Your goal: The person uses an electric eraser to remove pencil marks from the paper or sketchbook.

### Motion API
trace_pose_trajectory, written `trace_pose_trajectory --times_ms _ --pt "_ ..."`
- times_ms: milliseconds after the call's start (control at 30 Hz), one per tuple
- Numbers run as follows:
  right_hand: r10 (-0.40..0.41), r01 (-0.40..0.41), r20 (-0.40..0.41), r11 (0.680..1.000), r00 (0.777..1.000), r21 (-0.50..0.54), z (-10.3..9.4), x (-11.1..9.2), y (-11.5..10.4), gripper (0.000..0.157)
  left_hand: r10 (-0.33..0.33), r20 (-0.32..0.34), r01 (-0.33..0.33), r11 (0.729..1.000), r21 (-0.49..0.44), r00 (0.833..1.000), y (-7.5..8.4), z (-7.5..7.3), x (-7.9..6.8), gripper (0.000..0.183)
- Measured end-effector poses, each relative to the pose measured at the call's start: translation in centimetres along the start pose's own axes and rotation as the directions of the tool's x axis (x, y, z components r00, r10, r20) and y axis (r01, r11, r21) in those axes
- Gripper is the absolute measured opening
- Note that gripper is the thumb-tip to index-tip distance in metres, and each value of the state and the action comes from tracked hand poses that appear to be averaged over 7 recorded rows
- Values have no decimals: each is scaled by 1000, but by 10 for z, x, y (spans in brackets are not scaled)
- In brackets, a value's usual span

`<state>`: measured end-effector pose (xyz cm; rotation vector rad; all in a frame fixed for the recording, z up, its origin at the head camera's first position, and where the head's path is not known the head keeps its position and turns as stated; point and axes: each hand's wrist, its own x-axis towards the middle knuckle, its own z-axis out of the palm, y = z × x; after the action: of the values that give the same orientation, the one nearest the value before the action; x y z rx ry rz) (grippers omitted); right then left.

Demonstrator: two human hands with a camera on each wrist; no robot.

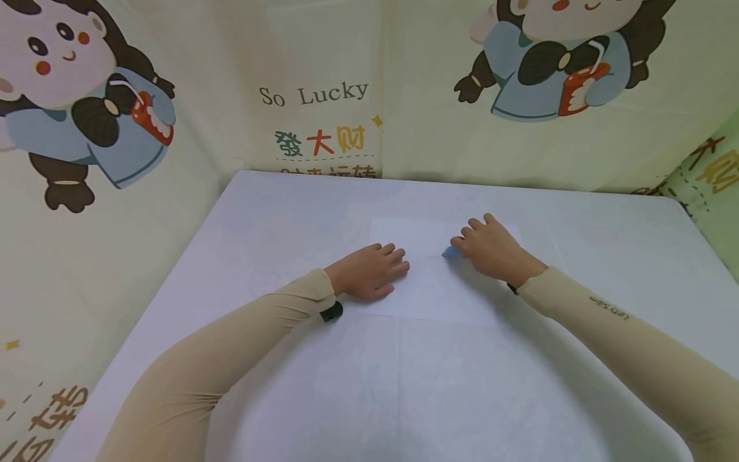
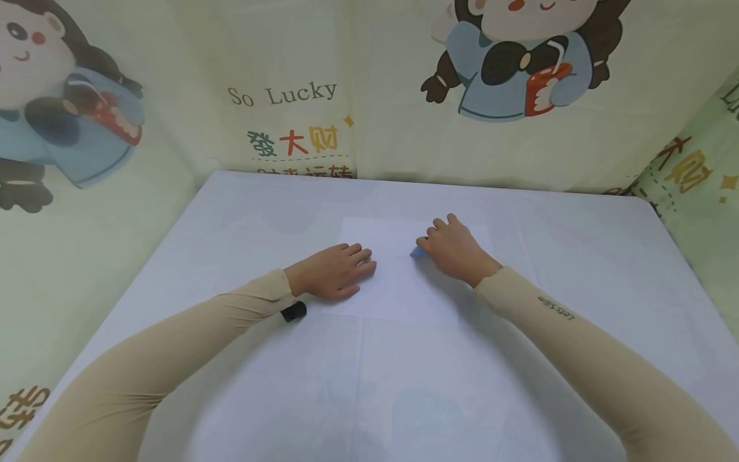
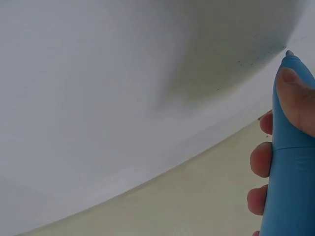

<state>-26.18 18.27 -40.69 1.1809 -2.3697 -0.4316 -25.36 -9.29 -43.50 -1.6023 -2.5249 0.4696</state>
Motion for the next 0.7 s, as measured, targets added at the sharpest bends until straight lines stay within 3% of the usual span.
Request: trace_pose_trajectory --times_ms 467,700 --pt "-24 21 -89 999 996 -34 6 7 -3 14 -1 5 2 1000 -9 1000 -2 0 0 40" --pt "-13 11 -64 999 998 -30 6 7 -3 15 1 0 -1 1000 -18 1000 -3 1 0 39"
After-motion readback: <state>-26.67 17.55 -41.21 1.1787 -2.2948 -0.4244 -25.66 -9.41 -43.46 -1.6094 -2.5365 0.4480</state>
